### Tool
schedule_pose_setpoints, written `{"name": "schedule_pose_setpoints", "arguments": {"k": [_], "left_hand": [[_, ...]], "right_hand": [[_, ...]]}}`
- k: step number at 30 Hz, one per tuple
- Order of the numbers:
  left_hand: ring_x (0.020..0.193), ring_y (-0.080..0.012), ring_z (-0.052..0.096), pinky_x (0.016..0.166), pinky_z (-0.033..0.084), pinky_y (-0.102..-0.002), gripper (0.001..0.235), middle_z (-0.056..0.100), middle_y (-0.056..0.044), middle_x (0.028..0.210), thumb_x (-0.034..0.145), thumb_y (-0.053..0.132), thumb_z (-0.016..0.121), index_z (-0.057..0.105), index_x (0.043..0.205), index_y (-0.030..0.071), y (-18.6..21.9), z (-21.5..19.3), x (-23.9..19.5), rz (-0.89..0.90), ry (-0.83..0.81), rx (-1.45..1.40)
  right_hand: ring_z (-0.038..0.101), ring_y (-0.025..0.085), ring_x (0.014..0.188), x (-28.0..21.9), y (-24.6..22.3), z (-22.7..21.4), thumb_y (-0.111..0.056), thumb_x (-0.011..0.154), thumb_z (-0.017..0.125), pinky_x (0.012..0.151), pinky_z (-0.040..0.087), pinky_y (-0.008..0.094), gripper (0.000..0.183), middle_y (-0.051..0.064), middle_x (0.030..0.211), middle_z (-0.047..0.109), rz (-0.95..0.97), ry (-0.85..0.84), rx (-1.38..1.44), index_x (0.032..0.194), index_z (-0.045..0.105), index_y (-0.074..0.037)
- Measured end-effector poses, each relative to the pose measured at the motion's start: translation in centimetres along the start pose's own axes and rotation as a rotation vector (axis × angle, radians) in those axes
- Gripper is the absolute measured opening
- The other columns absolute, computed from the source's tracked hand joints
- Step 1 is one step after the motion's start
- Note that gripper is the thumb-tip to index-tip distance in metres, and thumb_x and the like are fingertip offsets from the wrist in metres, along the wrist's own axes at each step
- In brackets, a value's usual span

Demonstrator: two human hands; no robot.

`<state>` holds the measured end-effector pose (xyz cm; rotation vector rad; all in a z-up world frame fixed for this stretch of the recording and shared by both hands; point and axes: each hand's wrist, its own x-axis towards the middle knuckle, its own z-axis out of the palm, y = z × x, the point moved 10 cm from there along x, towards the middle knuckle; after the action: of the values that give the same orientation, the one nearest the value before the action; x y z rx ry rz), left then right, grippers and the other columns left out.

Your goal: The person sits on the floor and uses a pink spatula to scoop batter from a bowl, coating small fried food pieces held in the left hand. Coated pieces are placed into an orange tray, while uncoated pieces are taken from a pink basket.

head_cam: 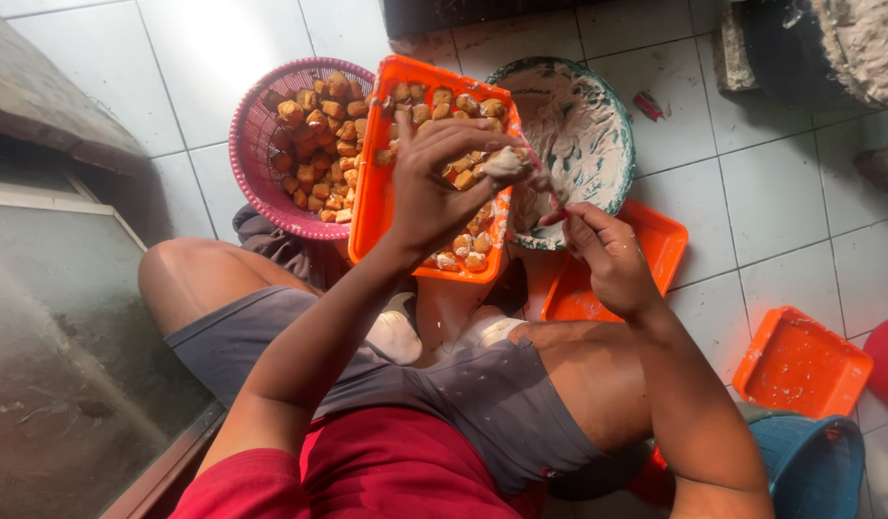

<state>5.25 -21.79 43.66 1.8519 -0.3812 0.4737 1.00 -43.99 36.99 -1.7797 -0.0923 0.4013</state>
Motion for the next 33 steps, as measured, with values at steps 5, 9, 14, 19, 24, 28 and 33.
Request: {"name": "schedule_pose_setpoints", "arguments": {"k": [5, 9, 14, 19, 24, 28, 33], "left_hand": [[0.119, -0.0185, 0.068, 0.115, 0.044, -0.039, 0.034, 0.075, 0.001, 0.118, 0.086, 0.013, 0.078, 0.073, 0.118, 0.021, -3.9, 1.8, -1.9, -0.148, -0.074, -0.456], [0.103, -0.0215, 0.066, 0.096, 0.048, -0.038, 0.034, 0.079, -0.001, 0.114, 0.082, 0.02, 0.085, 0.074, 0.114, 0.019, -12.8, 1.6, -5.1, -0.3, -0.14, 0.005], [0.107, -0.0263, 0.058, 0.097, 0.044, -0.045, 0.029, 0.065, -0.006, 0.11, 0.074, 0.022, 0.089, 0.073, 0.099, 0.018, -20.0, 1.3, -10.6, -0.151, -0.219, 0.522], [0.108, -0.0293, 0.056, 0.097, 0.042, -0.048, 0.036, 0.062, -0.007, 0.111, 0.073, 0.027, 0.09, 0.073, 0.103, 0.015, -23.9, 2.2, -10.0, -0.154, -0.151, 0.573], [0.114, -0.0289, 0.059, 0.1, 0.046, -0.045, 0.03, 0.066, -0.006, 0.118, 0.09, 0.025, 0.087, 0.072, 0.114, 0.014, -24.6, 0.0, -8.3, -0.054, -0.072, 0.445], [0.12, -0.0292, 0.061, 0.104, 0.051, -0.044, 0.025, 0.067, -0.005, 0.124, 0.102, 0.025, 0.076, 0.069, 0.124, 0.014, -31.7, -6.8, -11.9, -0.425, 0.069, 0.452], [0.122, -0.0365, 0.054, 0.097, 0.044, -0.051, 0.061, 0.059, -0.016, 0.13, 0.082, 0.036, 0.08, 0.06, 0.135, 0.011, -40.2, -5.6, -19.0, -0.669, -0.512, 0.73]], "right_hand": [[0.043, 0.004, 0.071, 0.5, 3.5, -0.8, -0.025, 0.11, 0.051, 0.065, 0.039, 0.02, 0.03, -0.006, 0.077, 0.05, 0.128, -0.023, -0.124, 0.109, 0.067, 0.0], [0.042, 0.005, 0.073, -0.1, 3.9, -2.7, -0.021, 0.111, 0.051, 0.066, 0.036, 0.019, 0.027, -0.005, 0.084, 0.049, 0.141, 0.07, 0.116, 0.117, 0.065, 0.0], [0.042, 0.006, 0.076, -0.9, 3.3, -3.8, -0.022, 0.114, 0.05, 0.068, 0.035, 0.019, 0.029, -0.003, 0.088, 0.051, 0.165, 0.118, 0.161, 0.121, 0.063, 0.003], [0.041, 0.006, 0.077, -0.7, 2.9, -2.6, -0.023, 0.116, 0.048, 0.069, 0.036, 0.02, 0.031, -0.002, 0.09, 0.049, 0.179, 0.083, 0.22, 0.124, 0.063, 0.004], [0.04, 0.005, 0.066, -1.6, 5.0, -4.9, -0.029, 0.115, 0.044, 0.059, 0.036, 0.021, 0.035, -0.001, 0.084, 0.05, 0.268, 0.195, 0.325, 0.123, 0.061, 0.001], [0.047, 0.01, 0.066, 0.0, 8.3, -9.2, -0.025, 0.115, 0.047, 0.058, 0.038, 0.026, 0.025, 0.003, 0.084, 0.057, 0.287, 0.296, 0.019, 0.123, 0.059, -0.004], [0.069, 0.035, 0.092, 4.4, 14.6, -11.1, -0.003, 0.094, 0.059, 0.073, 0.055, 0.049, 0.03, 0.015, 0.103, 0.072, 0.035, -0.031, -1.389, 0.123, 0.066, -0.007]]}}
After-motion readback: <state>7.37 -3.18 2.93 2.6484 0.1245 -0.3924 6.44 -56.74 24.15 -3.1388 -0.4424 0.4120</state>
